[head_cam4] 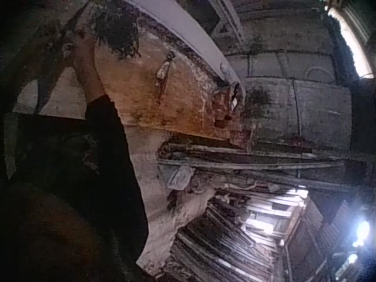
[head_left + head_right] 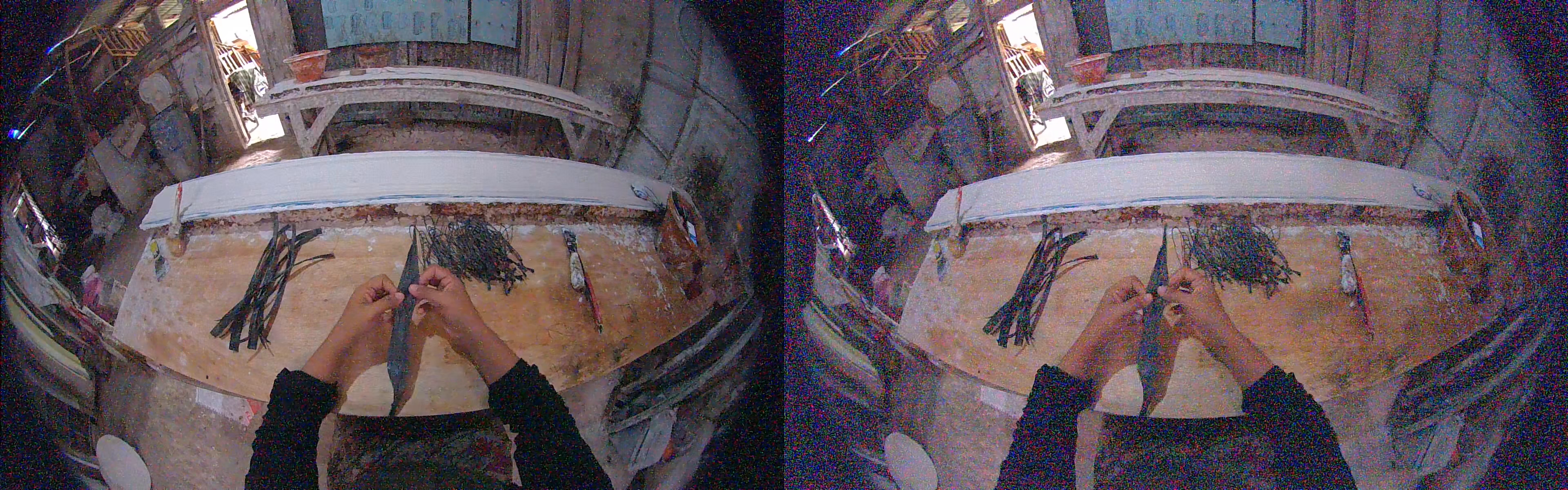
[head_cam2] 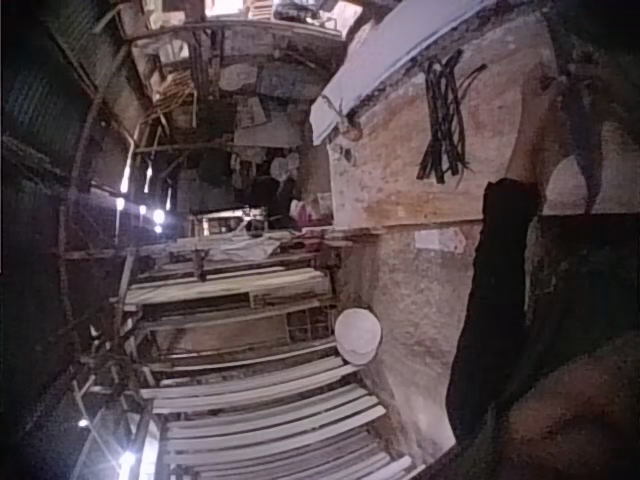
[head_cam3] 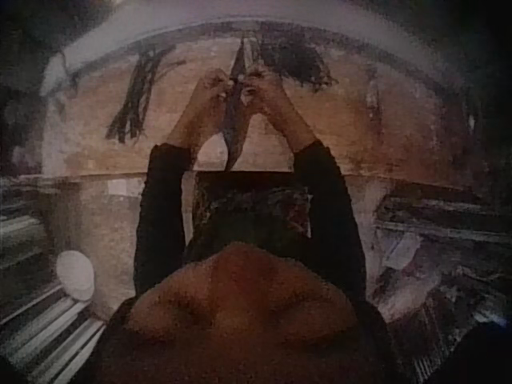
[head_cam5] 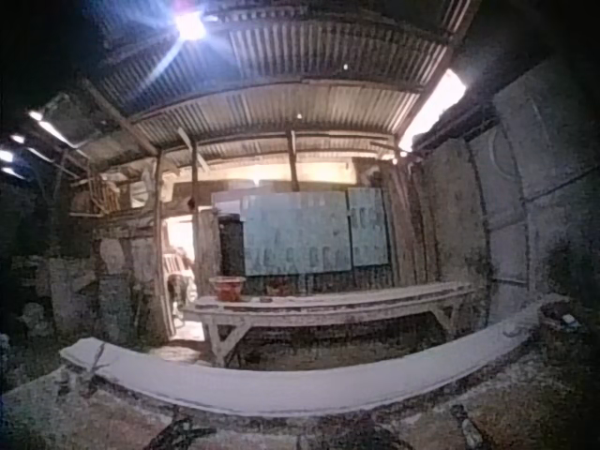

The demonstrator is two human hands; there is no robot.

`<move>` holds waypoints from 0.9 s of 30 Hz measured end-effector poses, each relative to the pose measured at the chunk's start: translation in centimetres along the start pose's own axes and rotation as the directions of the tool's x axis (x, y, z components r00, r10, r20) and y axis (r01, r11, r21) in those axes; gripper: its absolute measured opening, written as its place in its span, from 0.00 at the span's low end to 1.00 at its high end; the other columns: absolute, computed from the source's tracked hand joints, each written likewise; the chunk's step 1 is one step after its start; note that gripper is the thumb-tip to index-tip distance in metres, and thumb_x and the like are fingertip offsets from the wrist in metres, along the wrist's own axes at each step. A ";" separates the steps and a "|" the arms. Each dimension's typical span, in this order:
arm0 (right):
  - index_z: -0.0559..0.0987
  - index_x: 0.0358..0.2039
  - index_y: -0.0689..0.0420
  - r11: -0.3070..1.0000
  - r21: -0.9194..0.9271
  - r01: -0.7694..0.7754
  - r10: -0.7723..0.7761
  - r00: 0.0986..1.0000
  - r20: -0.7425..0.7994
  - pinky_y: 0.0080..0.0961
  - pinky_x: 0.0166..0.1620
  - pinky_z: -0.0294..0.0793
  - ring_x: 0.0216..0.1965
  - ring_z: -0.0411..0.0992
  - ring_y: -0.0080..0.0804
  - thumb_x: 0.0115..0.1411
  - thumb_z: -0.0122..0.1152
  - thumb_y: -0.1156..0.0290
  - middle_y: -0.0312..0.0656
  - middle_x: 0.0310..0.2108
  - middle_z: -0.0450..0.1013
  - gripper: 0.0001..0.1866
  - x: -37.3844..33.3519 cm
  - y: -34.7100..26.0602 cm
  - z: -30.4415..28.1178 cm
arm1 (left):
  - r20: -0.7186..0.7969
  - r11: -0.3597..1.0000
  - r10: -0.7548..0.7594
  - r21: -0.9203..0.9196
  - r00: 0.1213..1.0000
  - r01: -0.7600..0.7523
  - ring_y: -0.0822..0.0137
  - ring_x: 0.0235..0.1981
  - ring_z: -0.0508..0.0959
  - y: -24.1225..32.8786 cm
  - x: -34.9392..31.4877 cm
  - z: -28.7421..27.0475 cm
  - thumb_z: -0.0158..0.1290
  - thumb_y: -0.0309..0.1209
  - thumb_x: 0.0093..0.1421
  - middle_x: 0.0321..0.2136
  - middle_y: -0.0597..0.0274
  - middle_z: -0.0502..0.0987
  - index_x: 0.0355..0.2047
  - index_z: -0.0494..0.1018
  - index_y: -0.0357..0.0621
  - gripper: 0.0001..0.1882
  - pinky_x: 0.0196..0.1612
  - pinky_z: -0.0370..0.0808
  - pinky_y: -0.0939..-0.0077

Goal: The person separates the inner wires from black cable sheaths by hand. They pull the sheath off each wire, then place the stripped wires into a pile on the workbench.

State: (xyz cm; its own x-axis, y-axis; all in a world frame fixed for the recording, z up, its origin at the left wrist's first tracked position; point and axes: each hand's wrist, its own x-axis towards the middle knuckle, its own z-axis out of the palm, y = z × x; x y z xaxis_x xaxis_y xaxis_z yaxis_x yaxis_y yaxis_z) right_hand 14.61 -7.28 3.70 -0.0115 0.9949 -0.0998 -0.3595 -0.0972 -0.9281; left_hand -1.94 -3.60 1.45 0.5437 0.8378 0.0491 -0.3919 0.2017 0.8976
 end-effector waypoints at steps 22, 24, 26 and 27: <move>0.71 0.25 0.55 0.993 -0.114 -0.026 0.030 0.999 0.034 0.17 0.27 0.64 0.24 0.65 0.18 0.52 0.60 0.75 0.30 0.23 0.67 0.06 -0.7 -0.9 0.4 | -0.037 0.996 -0.040 -0.085 0.999 0.036 0.74 0.21 0.73 0.1 -0.2 0.3 0.57 0.24 0.53 0.20 0.64 0.73 0.24 0.68 0.42 0.07 0.24 0.69 0.81; 0.71 0.25 0.54 0.995 -0.102 -0.001 0.005 0.999 0.040 0.17 0.28 0.64 0.24 0.65 0.18 0.52 0.60 0.76 0.30 0.22 0.67 0.06 -0.6 -0.7 0.2 | -0.053 0.996 -0.013 -0.084 0.999 0.008 0.74 0.21 0.73 0.4 -0.3 0.7 0.56 0.24 0.53 0.20 0.65 0.73 0.24 0.68 0.43 0.07 0.24 0.70 0.80; 0.70 0.25 0.54 0.999 -0.051 -0.001 0.004 0.998 0.068 0.17 0.28 0.64 0.23 0.65 0.18 0.52 0.61 0.76 0.30 0.22 0.67 0.07 -0.3 -0.3 -0.1 | -0.057 0.991 -0.021 -0.135 0.998 0.013 0.73 0.22 0.73 0.6 -0.4 1.2 0.55 0.24 0.54 0.20 0.65 0.73 0.24 0.67 0.43 0.06 0.25 0.70 0.80; 0.70 0.24 0.54 1.000 -0.026 -0.001 0.003 0.997 0.081 0.17 0.28 0.64 0.23 0.64 0.18 0.52 0.61 0.76 0.30 0.23 0.67 0.07 -0.3 -0.2 -0.1 | -0.051 0.982 -0.042 -0.186 0.998 0.032 0.73 0.23 0.73 0.7 -0.5 1.4 0.55 0.24 0.54 0.21 0.65 0.73 0.24 0.67 0.43 0.06 0.26 0.70 0.80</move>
State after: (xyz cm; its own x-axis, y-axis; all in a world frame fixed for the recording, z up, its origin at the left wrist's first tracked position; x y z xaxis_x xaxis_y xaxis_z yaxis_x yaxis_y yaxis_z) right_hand 14.82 -7.53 3.88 -0.0878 0.9934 -0.0735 -0.3348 -0.0989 -0.9371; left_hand -1.39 -4.57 2.65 0.5209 0.8535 -0.0110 -0.5059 0.3191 0.8014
